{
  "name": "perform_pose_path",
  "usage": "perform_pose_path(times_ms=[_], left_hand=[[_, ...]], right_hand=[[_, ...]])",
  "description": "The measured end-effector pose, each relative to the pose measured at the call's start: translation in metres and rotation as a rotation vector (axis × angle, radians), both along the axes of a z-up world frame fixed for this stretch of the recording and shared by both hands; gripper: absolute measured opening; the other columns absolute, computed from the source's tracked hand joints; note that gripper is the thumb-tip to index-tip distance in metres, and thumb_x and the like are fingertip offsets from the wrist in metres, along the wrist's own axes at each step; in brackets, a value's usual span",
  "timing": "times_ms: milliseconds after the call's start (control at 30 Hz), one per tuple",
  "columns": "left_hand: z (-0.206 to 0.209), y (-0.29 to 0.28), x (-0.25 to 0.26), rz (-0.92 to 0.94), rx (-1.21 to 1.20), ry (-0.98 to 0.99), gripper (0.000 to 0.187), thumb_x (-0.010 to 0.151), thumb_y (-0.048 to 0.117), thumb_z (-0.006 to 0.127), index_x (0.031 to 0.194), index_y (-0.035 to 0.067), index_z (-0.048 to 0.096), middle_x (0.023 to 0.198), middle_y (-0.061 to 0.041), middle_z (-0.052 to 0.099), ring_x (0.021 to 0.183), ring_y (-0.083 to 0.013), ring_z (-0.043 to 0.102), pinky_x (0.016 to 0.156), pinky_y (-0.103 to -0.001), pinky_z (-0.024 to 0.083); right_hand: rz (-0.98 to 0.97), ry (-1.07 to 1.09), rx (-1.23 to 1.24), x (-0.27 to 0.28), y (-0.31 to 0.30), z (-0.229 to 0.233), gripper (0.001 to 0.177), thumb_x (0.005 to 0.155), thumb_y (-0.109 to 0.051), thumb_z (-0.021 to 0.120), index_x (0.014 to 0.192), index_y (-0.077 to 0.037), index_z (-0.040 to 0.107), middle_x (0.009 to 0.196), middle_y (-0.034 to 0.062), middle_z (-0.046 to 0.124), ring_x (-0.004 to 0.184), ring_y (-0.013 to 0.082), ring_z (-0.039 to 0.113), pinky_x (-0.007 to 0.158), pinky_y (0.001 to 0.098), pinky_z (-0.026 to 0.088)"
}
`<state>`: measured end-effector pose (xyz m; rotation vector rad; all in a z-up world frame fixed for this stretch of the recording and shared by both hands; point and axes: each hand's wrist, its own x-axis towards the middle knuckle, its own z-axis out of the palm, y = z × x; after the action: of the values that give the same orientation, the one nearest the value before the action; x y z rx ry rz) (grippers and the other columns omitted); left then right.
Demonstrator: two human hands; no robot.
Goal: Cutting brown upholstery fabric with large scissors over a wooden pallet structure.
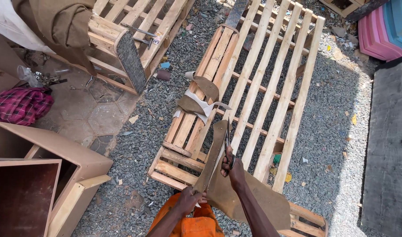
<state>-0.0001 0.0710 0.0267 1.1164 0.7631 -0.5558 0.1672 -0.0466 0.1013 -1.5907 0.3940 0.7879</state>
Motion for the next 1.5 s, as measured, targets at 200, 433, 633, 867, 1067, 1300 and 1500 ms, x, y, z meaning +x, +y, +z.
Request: perform_pose_path(times_ms=[200,433,633,867,1067,1300,1500], left_hand=[[-0.014,0.009,0.009,-0.043,0.02,-0.071,0.027,0.091,0.015,0.064,0.094,-0.006,0.08,0.097,-0.021,0.082,0.086,-0.0303,0.083,0.079,-0.036,0.071],[-0.01,0.023,0.03,0.046,-0.049,-0.055,0.031,0.095,0.01,0.06,0.108,-0.013,0.074,0.106,-0.027,0.079,0.093,-0.0348,0.081,0.087,-0.039,0.071],[0.01,0.038,0.035,-0.109,0.104,-0.021,0.032,0.098,0.027,0.061,0.1,0.004,0.083,0.097,-0.011,0.084,0.088,-0.0213,0.081,0.079,-0.03,0.066],[0.014,0.072,0.053,-0.252,0.285,-0.074,0.052,0.091,0.035,0.069,0.058,0.016,0.034,0.077,-0.018,0.083,0.032,-0.008,0.041,0.038,-0.026,0.028],[0.068,0.11,0.182,-0.472,0.657,-0.453,0.047,0.073,0.033,0.08,0.073,-0.012,0.066,0.065,-0.033,0.064,0.064,-0.0441,0.07,0.059,-0.056,0.046],[0.103,0.117,0.297,-1.114,1.304,-0.874,0.022,0.083,0.005,0.063,0.102,0.006,0.074,0.084,-0.016,0.075,0.077,-0.0379,0.074,0.063,-0.05,0.058],[-0.048,0.115,0.27,-1.299,1.545,-0.845,0.073,0.087,0.008,0.063,0.154,0.004,0.036,0.16,-0.023,0.034,0.149,-0.0448,0.028,0.116,-0.058,0.032]], right_hand=[[0.189,0.082,0.046,0.035,-0.003,-0.007,0.073,0.086,-0.084,0.031,0.082,-0.014,0.048,0.062,-0.0003,0.042,0.06,0.0196,0.057,0.07,0.0369,0.045],[0.095,-0.013,-0.003,0.062,0.003,0.002,0.06,0.099,-0.068,0.044,0.078,-0.013,0.049,0.058,-0.0023,0.037,0.051,0.0156,0.046,0.057,0.0333,0.037],[-0.03,0.066,-0.017,0.096,0.004,-0.016,0.066,0.088,-0.078,0.052,0.073,-0.014,0.049,0.055,-0.0015,0.035,0.047,0.0164,0.042,0.053,0.0314,0.032],[-0.324,-0.174,0.052,0.125,-0.006,0.011,0.054,0.095,-0.066,0.059,0.078,-0.014,0.059,0.056,-0.0039,0.043,0.05,0.0127,0.044,0.053,0.0289,0.037],[-0.342,-0.214,0.074,0.089,-0.047,-0.017,0.062,0.1,-0.07,0.061,0.089,-0.009,0.063,0.057,0.0002,0.044,0.051,0.021,0.063,0.05,0.0282,0.053],[-0.391,-0.045,0.008,-0.012,-0.072,-0.01,0.06,0.102,-0.066,0.053,0.087,-0.008,0.057,0.059,-0.0009,0.04,0.053,0.0182,0.055,0.055,0.0302,0.042],[-0.478,0.031,-0.08,-0.076,-0.09,0.003,0.056,0.099,-0.061,0.056,0.081,-0.008,0.059,0.054,-0.0002,0.044,0.049,0.0176,0.052,0.053,0.0326,0.038]])
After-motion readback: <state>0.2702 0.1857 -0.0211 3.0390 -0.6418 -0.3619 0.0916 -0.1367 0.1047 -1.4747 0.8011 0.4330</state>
